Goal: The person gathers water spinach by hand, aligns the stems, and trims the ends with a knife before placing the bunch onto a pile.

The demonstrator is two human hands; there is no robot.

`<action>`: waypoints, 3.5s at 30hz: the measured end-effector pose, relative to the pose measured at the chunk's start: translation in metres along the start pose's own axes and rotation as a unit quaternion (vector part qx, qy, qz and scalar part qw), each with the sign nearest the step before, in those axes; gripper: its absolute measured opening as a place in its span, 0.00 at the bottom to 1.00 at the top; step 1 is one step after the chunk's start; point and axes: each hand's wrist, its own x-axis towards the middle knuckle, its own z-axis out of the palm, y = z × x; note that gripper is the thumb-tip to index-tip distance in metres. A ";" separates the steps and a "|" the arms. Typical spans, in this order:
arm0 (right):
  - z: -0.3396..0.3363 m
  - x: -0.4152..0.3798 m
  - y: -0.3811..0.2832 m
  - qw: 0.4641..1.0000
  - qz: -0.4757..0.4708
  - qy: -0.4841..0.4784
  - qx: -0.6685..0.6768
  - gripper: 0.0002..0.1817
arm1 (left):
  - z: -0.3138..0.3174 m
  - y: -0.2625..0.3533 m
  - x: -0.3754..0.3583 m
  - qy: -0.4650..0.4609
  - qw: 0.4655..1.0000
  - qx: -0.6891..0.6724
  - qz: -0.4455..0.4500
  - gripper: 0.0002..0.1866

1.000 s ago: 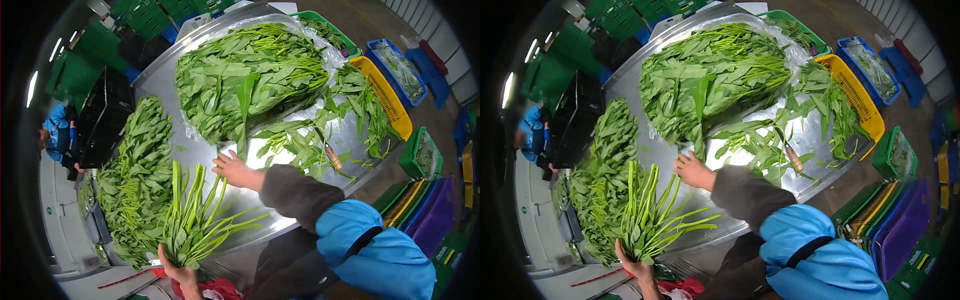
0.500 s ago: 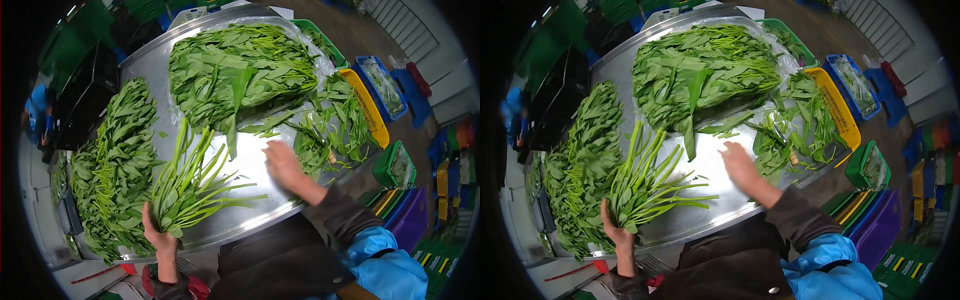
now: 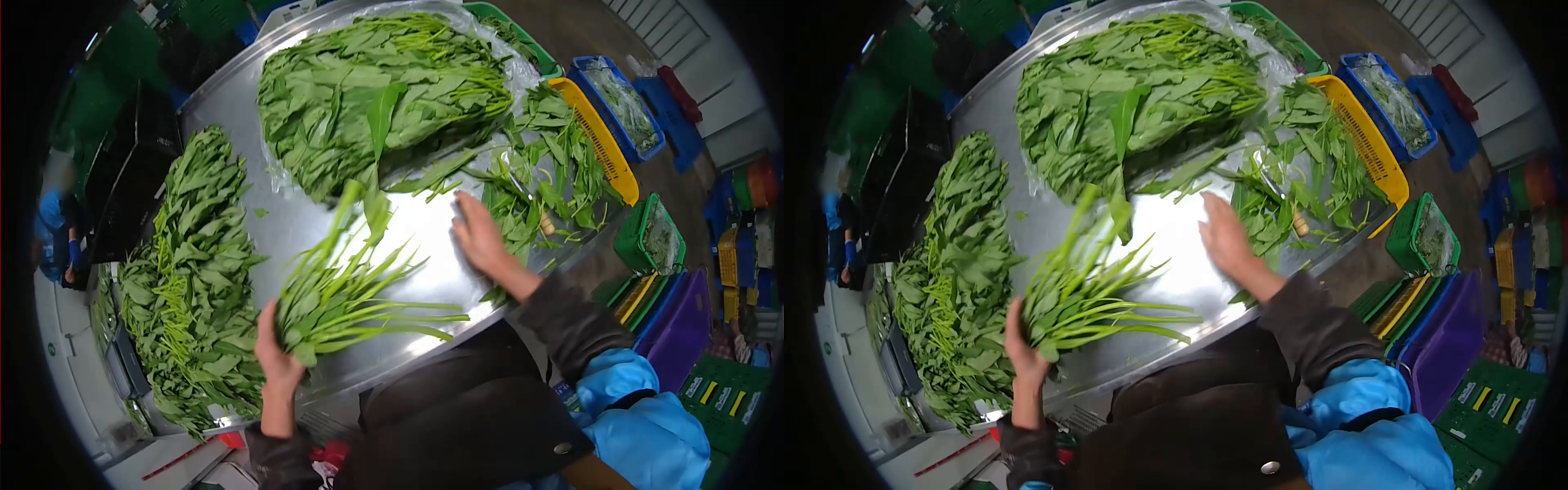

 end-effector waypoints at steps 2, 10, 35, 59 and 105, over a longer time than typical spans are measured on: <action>-0.023 0.003 -0.002 1.000 -0.009 -0.028 -0.006 0.26 | 0.004 -0.020 0.015 -0.111 0.987 0.116 -0.021 0.47; -0.014 -0.040 -0.038 0.979 -0.009 -0.187 0.077 0.24 | -0.009 -0.008 0.031 -0.253 0.915 0.313 -0.002 0.64; 0.055 -0.001 -0.078 0.875 -0.151 -0.456 0.066 0.09 | 0.193 0.045 -0.053 0.239 0.611 -0.600 -0.458 0.19; 0.023 -0.008 -0.080 0.824 -0.045 -0.477 0.302 0.09 | 0.203 0.041 -0.042 0.341 0.589 -0.590 -0.436 0.06; 0.042 -0.014 -0.095 0.827 -0.031 -0.524 0.201 0.12 | 0.197 0.036 -0.066 0.299 0.553 -0.653 -0.423 0.12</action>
